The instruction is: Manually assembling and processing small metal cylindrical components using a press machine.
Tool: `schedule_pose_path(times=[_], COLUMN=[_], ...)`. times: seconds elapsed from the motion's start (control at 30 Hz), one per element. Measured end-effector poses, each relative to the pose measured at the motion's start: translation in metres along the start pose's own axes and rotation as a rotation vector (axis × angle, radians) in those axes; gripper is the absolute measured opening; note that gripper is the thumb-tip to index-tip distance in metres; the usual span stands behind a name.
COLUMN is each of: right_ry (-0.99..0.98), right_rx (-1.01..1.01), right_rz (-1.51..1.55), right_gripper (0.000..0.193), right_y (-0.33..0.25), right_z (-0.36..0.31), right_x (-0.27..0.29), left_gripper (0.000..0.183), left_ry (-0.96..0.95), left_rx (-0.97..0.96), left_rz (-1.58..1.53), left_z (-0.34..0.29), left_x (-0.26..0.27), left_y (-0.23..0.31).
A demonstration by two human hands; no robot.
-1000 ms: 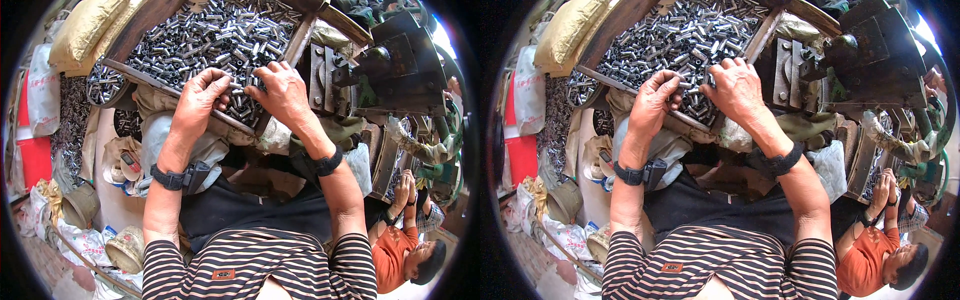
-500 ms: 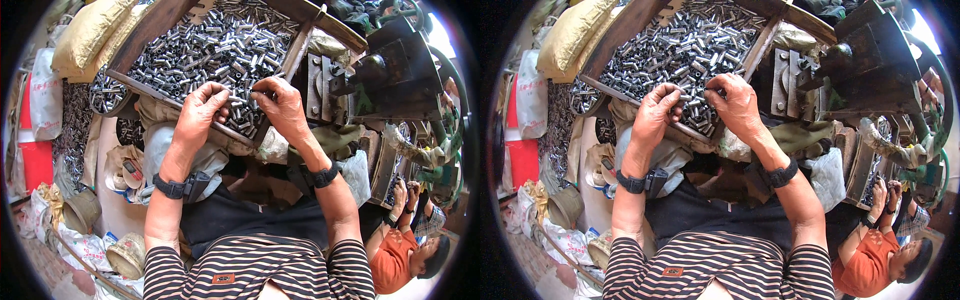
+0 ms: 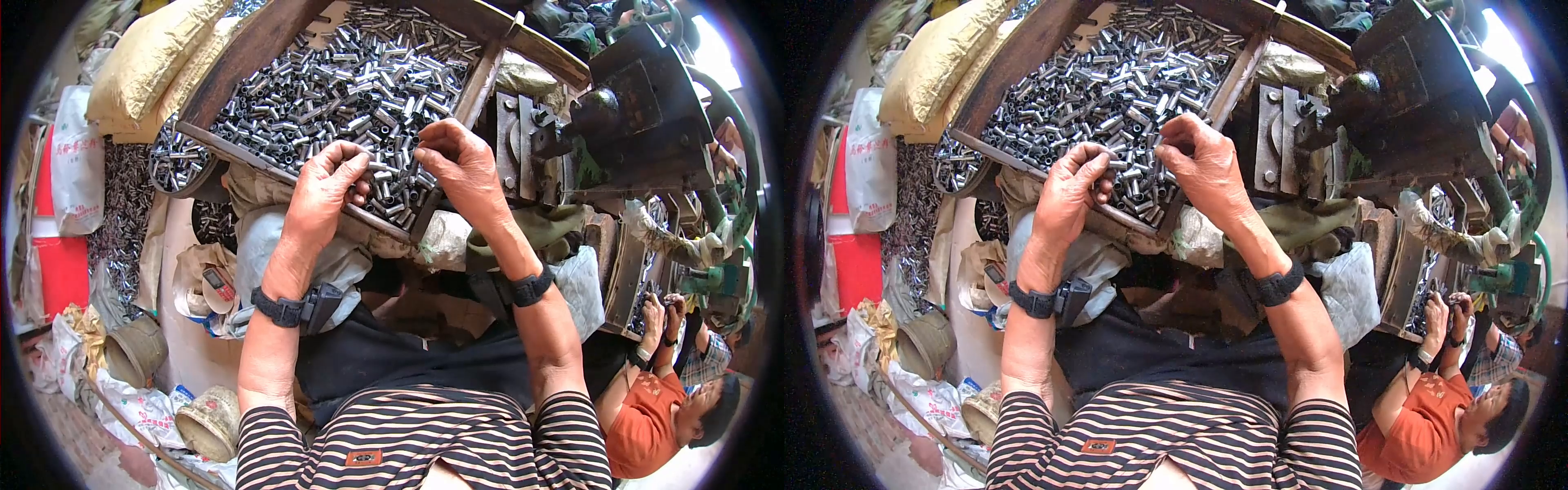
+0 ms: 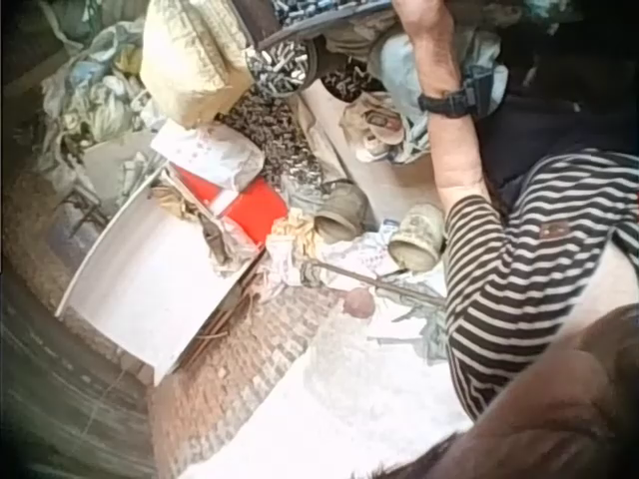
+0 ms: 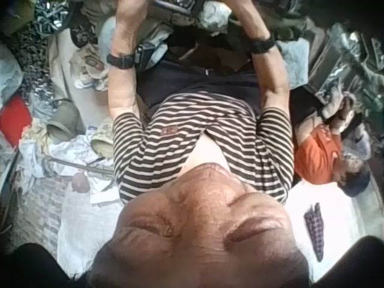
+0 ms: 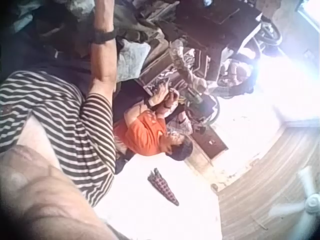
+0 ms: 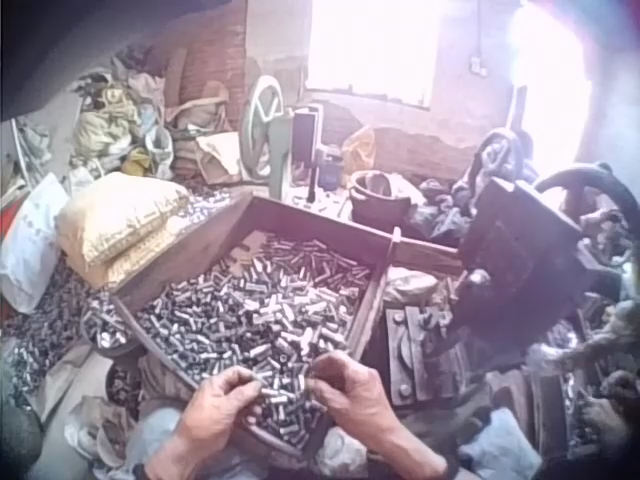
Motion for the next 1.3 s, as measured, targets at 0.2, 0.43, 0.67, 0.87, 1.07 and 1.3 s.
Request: schedule_pose_path(times=[0.2, 0.43, 0.67, 0.87, 1.07, 1.3], right_ry=[0.032, 0.039, 0.022, 0.001, -0.03, -0.08], right_rx=[-0.154, -0.155, 0.204, -0.248, -0.243, -0.293], right_rz=[0.191, 0.227, -0.282, 0.469, 0.559, 0.751], right_gripper=[0.016, 0.015, 0.011, 0.01, 0.008, 0.009], right_y=[0.006, 0.017, -0.018, 0.012, 0.015, 0.013], right_z=[0.005, 0.0, 0.0, -0.008, -0.022, -0.035], right_x=[0.008, 0.007, 0.008, 0.008, 0.002, 0.003], left_gripper=[0.013, 0.014, 0.014, 0.013, 0.012, 0.01], left_ry=[0.0, 0.018, 0.028, 0.014, -0.008, -0.011], left_rx=[-0.009, -0.002, -0.007, -0.015, 0.023, 0.003], left_rz=[-0.006, 0.046, 0.052, 0.051, -0.065, -0.098], left_z=[0.001, 0.001, 0.001, -0.001, -0.006, -0.009], left_x=[0.001, -0.003, -0.001, -0.003, -0.013, -0.028], left_y=[0.0, 0.002, 0.001, 0.002, -0.001, 0.002])
Point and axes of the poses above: each hand's wrist, its own z-axis towards the middle knuckle, its own x-axis out of the back of the hand, y = z × x, the point moved 8 cm from there along z, towards the middle knuckle, and after that the axes turned 8 degrees about z, right-handed, at the moved point
